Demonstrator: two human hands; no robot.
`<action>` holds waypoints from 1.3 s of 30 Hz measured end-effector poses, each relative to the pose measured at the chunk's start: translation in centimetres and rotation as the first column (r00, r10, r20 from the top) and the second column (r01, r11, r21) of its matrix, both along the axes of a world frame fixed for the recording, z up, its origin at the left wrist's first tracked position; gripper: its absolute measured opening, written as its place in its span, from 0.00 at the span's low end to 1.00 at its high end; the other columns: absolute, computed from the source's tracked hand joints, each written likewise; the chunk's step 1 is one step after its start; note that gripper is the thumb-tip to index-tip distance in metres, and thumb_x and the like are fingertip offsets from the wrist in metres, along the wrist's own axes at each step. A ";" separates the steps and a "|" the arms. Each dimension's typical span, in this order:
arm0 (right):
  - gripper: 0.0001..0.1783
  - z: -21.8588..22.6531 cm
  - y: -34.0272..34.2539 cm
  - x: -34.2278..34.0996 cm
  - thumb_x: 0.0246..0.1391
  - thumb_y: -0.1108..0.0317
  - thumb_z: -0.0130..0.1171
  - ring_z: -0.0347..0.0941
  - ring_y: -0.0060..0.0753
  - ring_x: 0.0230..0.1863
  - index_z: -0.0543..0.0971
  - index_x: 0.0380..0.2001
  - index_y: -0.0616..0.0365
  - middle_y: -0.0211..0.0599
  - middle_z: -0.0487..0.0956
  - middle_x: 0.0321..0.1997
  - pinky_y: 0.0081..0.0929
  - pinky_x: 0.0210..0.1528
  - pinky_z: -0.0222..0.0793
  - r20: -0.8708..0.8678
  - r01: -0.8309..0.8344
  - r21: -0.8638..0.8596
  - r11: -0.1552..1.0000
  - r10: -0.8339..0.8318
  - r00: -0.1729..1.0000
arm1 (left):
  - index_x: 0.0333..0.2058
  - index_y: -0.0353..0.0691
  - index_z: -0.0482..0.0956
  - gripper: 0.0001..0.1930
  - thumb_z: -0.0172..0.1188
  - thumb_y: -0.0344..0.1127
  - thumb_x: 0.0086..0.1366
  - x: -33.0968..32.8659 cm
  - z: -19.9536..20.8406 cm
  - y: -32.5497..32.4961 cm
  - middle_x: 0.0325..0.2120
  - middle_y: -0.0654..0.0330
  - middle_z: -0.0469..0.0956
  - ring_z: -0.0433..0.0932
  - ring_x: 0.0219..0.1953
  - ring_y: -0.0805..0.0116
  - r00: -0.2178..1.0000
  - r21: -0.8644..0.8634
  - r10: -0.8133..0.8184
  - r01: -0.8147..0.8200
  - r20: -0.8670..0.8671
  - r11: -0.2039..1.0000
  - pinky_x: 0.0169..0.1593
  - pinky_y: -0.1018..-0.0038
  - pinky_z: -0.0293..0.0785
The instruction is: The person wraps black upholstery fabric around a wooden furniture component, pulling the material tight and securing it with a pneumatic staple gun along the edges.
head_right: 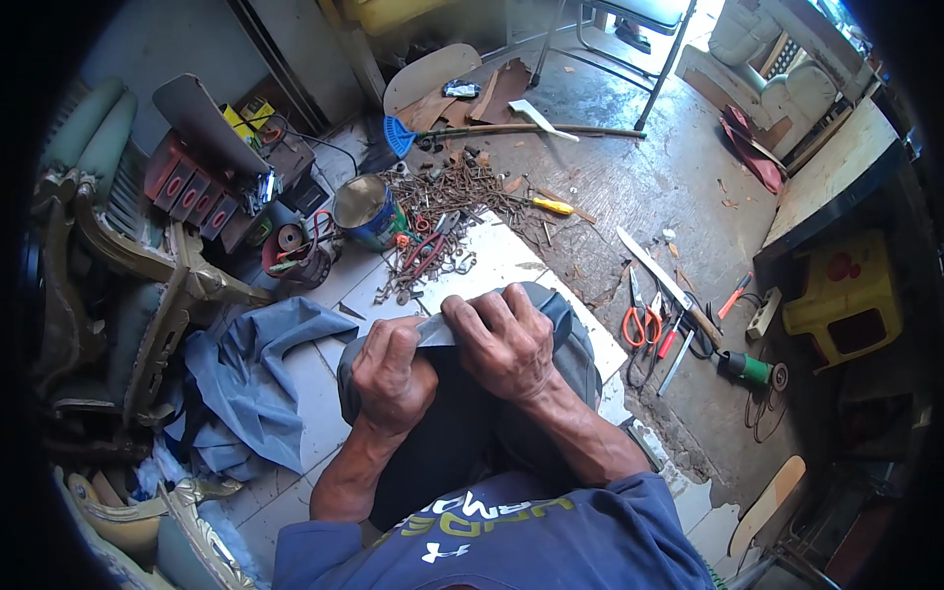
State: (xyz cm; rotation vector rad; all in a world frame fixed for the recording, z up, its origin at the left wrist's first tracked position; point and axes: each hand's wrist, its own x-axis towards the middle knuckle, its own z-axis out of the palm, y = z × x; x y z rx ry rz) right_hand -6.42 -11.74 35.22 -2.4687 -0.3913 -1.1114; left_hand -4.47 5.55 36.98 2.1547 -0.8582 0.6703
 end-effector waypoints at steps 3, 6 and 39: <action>0.17 0.7 0.2 0.1 0.40 0.73 0.69 0.69 0.33 0.27 0.85 0.39 0.49 0.29 0.73 0.27 0.29 0.23 0.68 -0.048 0.020 0.017 1.000 -0.019 0.999 | 0.34 0.33 0.77 0.12 0.57 0.13 0.51 0.0 0.3 -0.2 0.30 0.52 0.82 0.82 0.30 0.49 0.996 -0.042 0.071 -0.073 -0.053 0.996 0.37 0.60 0.79; 0.15 1.3 0.4 0.5 0.42 0.72 0.69 0.72 0.37 0.27 0.85 0.38 0.49 0.32 0.75 0.27 0.34 0.25 0.70 -0.118 0.024 0.068 0.997 -0.016 0.993 | 0.33 0.34 0.75 0.09 0.61 0.15 0.56 0.3 -0.3 -0.4 0.25 0.54 0.80 0.81 0.25 0.56 0.983 -0.123 0.120 -0.137 -0.141 0.983 0.33 0.64 0.77; 0.31 7.4 -3.5 3.9 0.63 0.48 0.68 0.57 0.14 0.18 0.77 0.15 0.62 0.21 0.63 0.12 0.31 0.21 0.53 -0.604 -0.129 0.768 0.627 0.777 0.178 | 0.43 0.43 0.76 0.18 0.54 0.53 0.79 2.1 -0.8 0.4 0.34 0.71 0.74 0.68 0.37 0.86 -0.237 -0.761 -0.732 0.055 -0.639 0.646 0.41 0.84 0.67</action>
